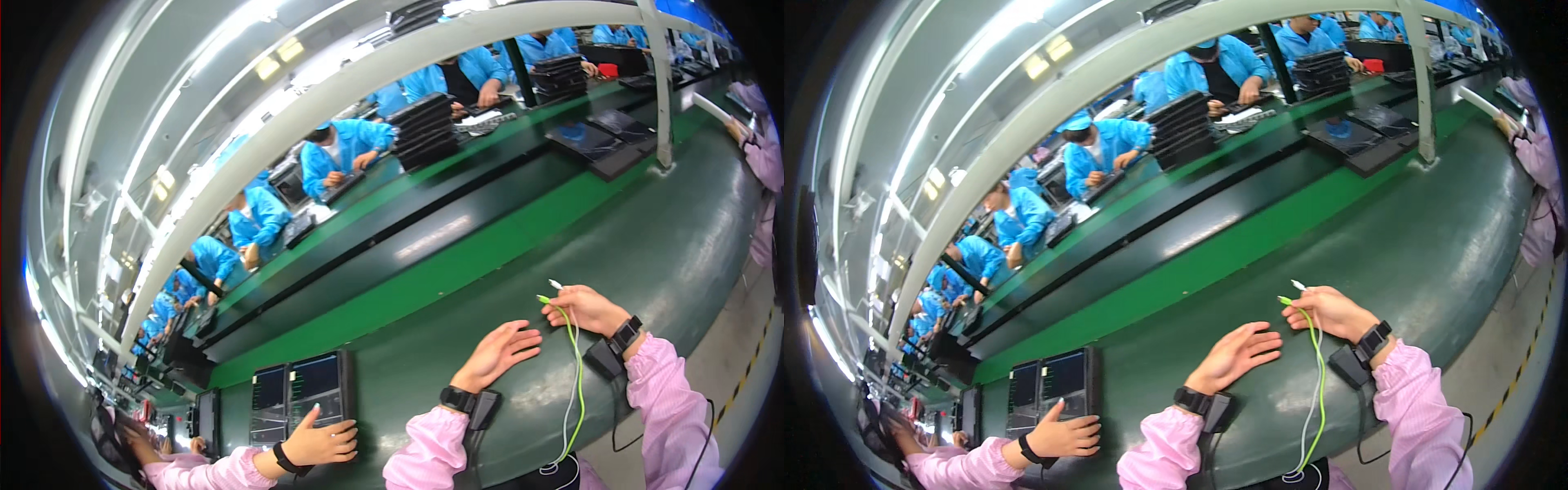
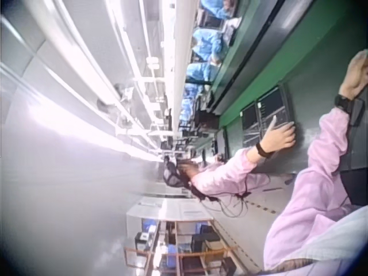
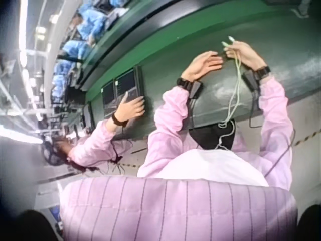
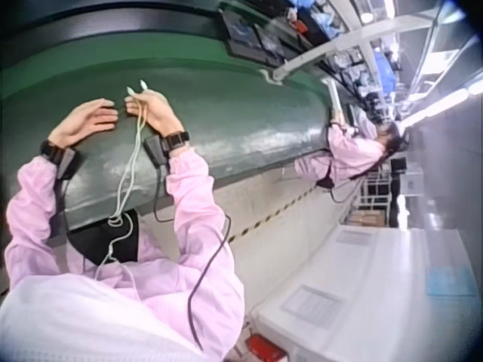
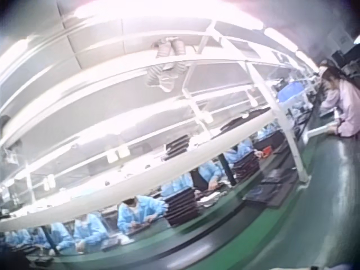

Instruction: Connecting audio cables and monitoring test software interfaces on tablet devices on a manufacturing line.

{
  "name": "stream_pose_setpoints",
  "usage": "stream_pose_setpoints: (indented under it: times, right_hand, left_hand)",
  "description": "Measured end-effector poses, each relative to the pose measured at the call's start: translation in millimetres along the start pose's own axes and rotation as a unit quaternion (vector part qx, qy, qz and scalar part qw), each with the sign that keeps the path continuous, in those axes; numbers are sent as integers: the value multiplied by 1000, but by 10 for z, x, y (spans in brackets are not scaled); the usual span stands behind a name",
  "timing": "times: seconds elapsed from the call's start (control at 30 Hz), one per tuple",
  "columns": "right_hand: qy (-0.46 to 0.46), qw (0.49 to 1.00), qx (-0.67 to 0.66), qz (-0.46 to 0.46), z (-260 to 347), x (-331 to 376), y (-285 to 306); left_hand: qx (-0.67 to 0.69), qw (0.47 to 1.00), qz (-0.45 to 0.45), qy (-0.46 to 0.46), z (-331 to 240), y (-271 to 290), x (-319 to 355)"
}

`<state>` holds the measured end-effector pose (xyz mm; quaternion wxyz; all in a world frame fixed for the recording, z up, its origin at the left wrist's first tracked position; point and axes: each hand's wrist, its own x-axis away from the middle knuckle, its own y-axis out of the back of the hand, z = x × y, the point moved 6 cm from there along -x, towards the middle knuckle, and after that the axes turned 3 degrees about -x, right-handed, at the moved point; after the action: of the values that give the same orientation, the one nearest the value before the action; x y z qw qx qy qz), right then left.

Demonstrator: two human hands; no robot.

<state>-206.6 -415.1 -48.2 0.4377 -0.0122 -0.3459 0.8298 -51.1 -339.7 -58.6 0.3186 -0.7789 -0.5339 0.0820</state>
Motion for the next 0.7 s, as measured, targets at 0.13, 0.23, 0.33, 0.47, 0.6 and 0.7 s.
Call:
stream_pose_setpoints:
  times: [0.13, 0.23, 0.33, 0.47, 0.6, 0.7]
  right_hand:
    - [6, 1000, -1, -12, -3, 11, 70]
    - [12, 1000, -16, 5, -8, 14, 68]
    - [-19, 999, -19, 32, -11, 47, 80]
    - [-50, 994, -46, 82, -22, 57, 287]
    - [-63, 988, -56, 127, -60, -37, 126]
    - [-59, 980, -109, 154, 25, 17, 95]
  left_hand:
    - [1, 1000, 4, -3, -13, -31, -36]
    - [-2, 1000, -1, 1, -21, -22, -16]
    - [0, 1000, -5, 5, 19, -19, 9]
    - [-46, 993, -63, 91, -151, -12, -210]
    - [-161, 953, -242, 87, -722, 291, -683]
    - [-227, 939, -250, 68, -1112, 38, -1253]
